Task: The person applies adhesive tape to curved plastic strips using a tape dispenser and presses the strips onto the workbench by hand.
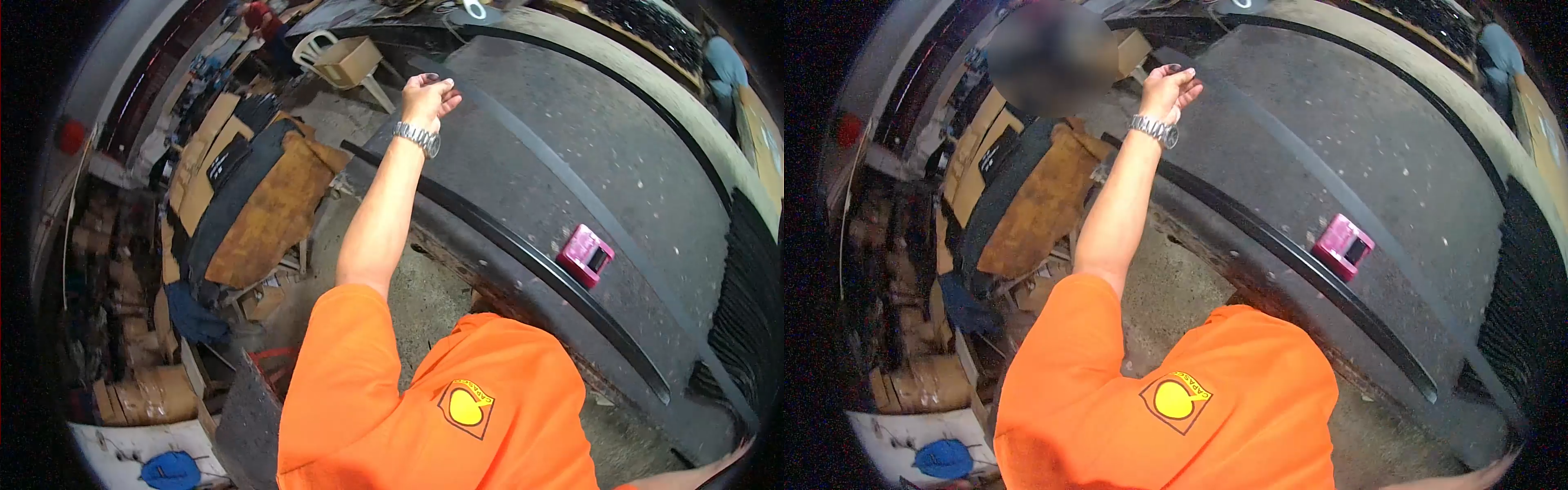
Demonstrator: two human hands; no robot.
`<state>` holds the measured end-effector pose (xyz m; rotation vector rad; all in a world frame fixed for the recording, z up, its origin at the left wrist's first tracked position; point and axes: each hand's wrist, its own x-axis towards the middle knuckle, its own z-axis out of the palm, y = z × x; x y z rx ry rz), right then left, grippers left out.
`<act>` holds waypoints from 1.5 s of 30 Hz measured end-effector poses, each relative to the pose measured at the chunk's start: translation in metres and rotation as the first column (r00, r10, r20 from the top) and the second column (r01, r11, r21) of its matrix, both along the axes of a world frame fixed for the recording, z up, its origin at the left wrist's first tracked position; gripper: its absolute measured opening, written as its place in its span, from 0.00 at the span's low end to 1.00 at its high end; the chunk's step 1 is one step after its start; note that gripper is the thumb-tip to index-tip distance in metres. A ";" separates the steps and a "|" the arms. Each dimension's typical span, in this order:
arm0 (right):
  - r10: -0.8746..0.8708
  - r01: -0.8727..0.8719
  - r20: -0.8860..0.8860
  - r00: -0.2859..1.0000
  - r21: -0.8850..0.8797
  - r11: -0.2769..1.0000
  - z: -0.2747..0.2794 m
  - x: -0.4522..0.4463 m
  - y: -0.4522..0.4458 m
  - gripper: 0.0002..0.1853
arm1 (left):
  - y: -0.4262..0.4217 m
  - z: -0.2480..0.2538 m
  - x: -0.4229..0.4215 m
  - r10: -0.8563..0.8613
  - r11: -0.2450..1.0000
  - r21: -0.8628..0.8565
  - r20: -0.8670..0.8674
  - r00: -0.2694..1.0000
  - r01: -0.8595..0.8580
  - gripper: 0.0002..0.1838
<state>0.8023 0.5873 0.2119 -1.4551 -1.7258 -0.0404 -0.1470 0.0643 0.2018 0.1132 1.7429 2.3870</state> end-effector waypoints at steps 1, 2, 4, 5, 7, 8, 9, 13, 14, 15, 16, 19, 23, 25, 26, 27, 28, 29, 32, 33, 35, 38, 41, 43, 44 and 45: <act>0.132 -0.130 -0.075 0.988 0.029 0.991 -0.005 -0.026 0.027 0.23 | -0.014 -0.004 -0.018 0.022 0.999 0.035 0.022 1.000 -0.023 0.12; 0.278 -0.272 -0.143 0.950 0.062 0.960 -0.013 -0.056 0.054 0.23 | -0.026 -0.012 -0.036 0.038 0.997 0.070 0.048 0.998 -0.041 0.13; 0.450 -0.464 -0.387 0.805 0.062 0.884 -0.033 -0.127 0.100 0.23 | -0.045 -0.035 -0.064 0.090 0.984 0.142 0.104 0.991 -0.105 0.15; 0.334 -0.453 -0.609 0.719 -0.047 0.890 -0.043 -0.170 0.110 0.19 | -0.054 -0.050 -0.077 0.128 0.972 0.178 0.134 0.983 -0.151 0.16; 0.194 -0.478 -0.820 0.538 -0.107 0.872 -0.068 -0.253 0.120 0.13 | -0.070 -0.062 -0.080 0.168 0.949 0.231 0.198 0.966 -0.213 0.15; 0.216 -0.516 -0.846 0.487 -0.079 0.853 -0.089 -0.283 0.119 0.11 | -0.077 -0.076 -0.084 0.190 0.937 0.250 0.219 0.957 -0.243 0.13; 0.143 -0.548 -0.897 0.419 -0.125 0.827 -0.114 -0.299 0.127 0.10 | -0.085 -0.091 -0.088 0.200 0.925 0.272 0.247 0.948 -0.266 0.12; -0.103 -0.804 -0.972 0.212 -0.233 0.547 -0.237 -0.343 0.121 0.10 | -0.119 -0.161 -0.102 0.203 0.887 0.349 0.290 0.935 -0.301 0.12; -0.148 -0.831 -0.970 0.191 -0.240 0.503 -0.255 -0.356 0.093 0.10 | -0.125 -0.179 -0.104 0.194 0.877 0.375 0.295 0.936 -0.300 0.16; -0.233 -0.813 -0.952 0.198 -0.292 0.503 -0.272 -0.361 0.071 0.10 | -0.129 -0.190 -0.100 0.206 0.871 0.370 0.319 0.925 -0.321 0.16; -0.319 -0.795 -0.927 0.199 -0.343 0.500 -0.289 -0.363 0.051 0.11 | -0.133 -0.198 -0.098 0.216 0.867 0.365 0.339 0.916 -0.340 0.15; -0.497 -0.664 -0.841 0.214 -0.498 0.558 -0.332 -0.359 0.003 0.11 | -0.143 -0.217 -0.096 0.235 0.884 0.291 0.400 0.886 -0.366 0.13; -0.434 -0.778 -0.877 0.207 -0.416 0.470 -0.347 -0.334 -0.050 0.05 | -0.176 -0.251 -0.112 0.001 0.966 0.230 0.448 0.894 -0.116 0.07; -0.485 -0.661 -0.826 0.288 -0.538 0.523 -0.333 -0.337 -0.076 0.07 | -0.182 -0.237 -0.105 -0.033 0.989 0.142 0.492 0.870 -0.043 0.11; -0.499 -0.606 -0.765 0.407 -0.635 0.479 -0.319 -0.337 -0.088 0.09 | -0.197 -0.240 -0.104 -0.137 0.979 0.198 0.503 0.853 0.040 0.14; -0.461 -0.441 -0.675 0.576 -0.732 0.519 -0.290 -0.357 -0.116 0.12 | -0.195 -0.230 -0.094 -0.089 0.985 0.170 0.577 0.812 -0.013 0.15; -0.453 -0.244 -0.526 0.720 -0.803 0.544 -0.249 -0.387 -0.153 0.14 | -0.191 -0.210 -0.083 -0.029 0.989 0.129 0.642 0.766 -0.070 0.17; -0.201 -0.159 -0.352 0.914 -0.767 0.621 -0.272 -0.370 -0.146 0.17 | -0.184 -0.192 -0.068 0.004 1.000 -0.007 0.613 0.790 0.000 0.18; 0.195 0.142 0.436 0.879 -0.629 0.764 -0.252 -0.392 -0.186 0.22 | -0.169 -0.180 -0.027 0.004 0.892 -0.413 0.410 0.912 0.182 0.18; 0.182 0.211 0.536 0.824 -0.589 0.780 -0.248 -0.410 -0.206 0.23 | -0.160 -0.186 -0.014 -0.064 0.784 -0.587 0.250 0.966 0.204 0.16; 0.168 0.310 0.672 0.722 -0.531 0.789 -0.239 -0.441 -0.237 0.26 | -0.144 -0.191 0.006 -0.364 0.550 -0.835 -0.228 0.903 0.011 0.15; 0.163 0.386 0.743 0.649 -0.506 0.771 -0.240 -0.454 -0.254 0.28 | -0.104 -0.168 0.036 -0.609 0.236 -0.965 -0.239 0.756 -0.114 0.18; 0.172 0.376 0.736 0.654 -0.514 0.771 -0.235 -0.458 -0.256 0.28 | -0.083 -0.176 0.045 -0.660 0.131 -0.991 -0.109 0.743 -0.029 0.24; 0.176 0.394 0.733 0.658 -0.533 0.749 -0.237 -0.458 -0.255 0.28 | -0.072 -0.178 0.044 -0.701 0.033 -0.999 -0.044 0.711 -0.029 0.27; 0.176 0.410 0.728 0.663 -0.549 0.728 -0.235 -0.461 -0.255 0.28 | -0.068 -0.175 0.043 -0.713 -0.011 -1.000 -0.006 0.701 -0.020 0.29; 0.164 0.417 0.722 0.672 -0.552 0.722 -0.231 -0.467 -0.258 0.28 | -0.063 -0.172 0.041 -0.722 -0.045 -0.999 0.018 0.692 -0.020 0.29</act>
